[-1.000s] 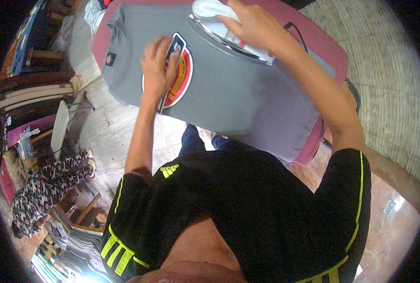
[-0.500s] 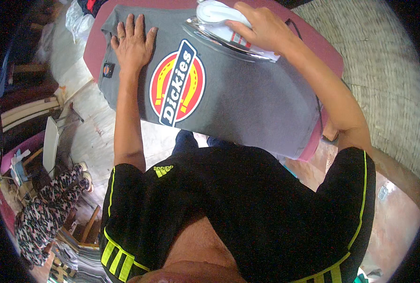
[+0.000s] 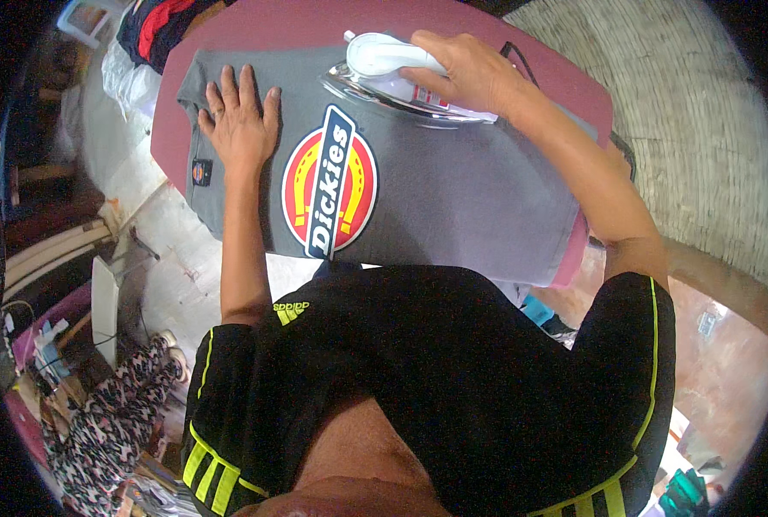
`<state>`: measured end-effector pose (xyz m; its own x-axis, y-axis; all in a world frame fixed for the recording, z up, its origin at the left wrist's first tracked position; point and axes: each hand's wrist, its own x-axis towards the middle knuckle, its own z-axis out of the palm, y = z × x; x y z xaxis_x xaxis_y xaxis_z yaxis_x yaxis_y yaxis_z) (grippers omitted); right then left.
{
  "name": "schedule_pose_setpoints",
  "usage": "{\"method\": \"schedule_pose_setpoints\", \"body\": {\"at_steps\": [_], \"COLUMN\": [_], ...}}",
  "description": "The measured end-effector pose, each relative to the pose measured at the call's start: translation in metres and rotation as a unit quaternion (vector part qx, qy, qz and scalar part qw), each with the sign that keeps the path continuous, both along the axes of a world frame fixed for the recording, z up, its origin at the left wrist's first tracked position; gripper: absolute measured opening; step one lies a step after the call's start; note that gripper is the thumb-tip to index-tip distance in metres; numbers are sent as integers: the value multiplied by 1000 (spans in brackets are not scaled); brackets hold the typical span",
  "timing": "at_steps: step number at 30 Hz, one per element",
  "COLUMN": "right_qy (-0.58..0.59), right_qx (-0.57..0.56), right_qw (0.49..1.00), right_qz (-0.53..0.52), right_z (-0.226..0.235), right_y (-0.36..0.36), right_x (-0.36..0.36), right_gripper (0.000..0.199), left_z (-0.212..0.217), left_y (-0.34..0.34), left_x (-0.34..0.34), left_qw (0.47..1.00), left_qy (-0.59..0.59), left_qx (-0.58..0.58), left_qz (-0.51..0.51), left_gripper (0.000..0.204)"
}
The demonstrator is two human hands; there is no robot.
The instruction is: The person irons a gray Dickies t-shirt on a pink ironing board. They use a white electric iron to smooth the front, back, and sleeves of the shirt, frequently adjusting the garment's position and flipping it over to ensure all areas are pressed.
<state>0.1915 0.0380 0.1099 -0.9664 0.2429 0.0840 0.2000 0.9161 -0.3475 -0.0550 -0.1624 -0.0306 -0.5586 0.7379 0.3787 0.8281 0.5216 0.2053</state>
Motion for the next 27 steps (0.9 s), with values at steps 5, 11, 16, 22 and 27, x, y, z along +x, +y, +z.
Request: {"method": "schedule_pose_setpoints", "body": {"at_steps": [5,11,16,22,27], "right_qy": [-24,25,59,94,99], "right_qx": [9,-44,-1,7,-9], "right_qw": [993,959,962,964,977], "right_qz": [-113,-278,-268,-247,-187], "right_z": [5,5,-9,-12,-13], "right_y": [-7,-21,-11,-26,-12], "right_x": [45,81,68,82,69], "right_gripper": [28,32,33,34,30], "left_z": [9,8,5,5,8], "left_y": [-4,2,7,2,0], "left_x": [2,2,1,1,2], "left_qw": [1000,1000,999,1000,1000], "left_qy": [-8,-9,-7,-2,5], "left_qx": [-19,-28,-27,-31,-23], "left_qz": [-3,-2,-16,-6,-5], "left_gripper": [64,65,66,66,64]}}
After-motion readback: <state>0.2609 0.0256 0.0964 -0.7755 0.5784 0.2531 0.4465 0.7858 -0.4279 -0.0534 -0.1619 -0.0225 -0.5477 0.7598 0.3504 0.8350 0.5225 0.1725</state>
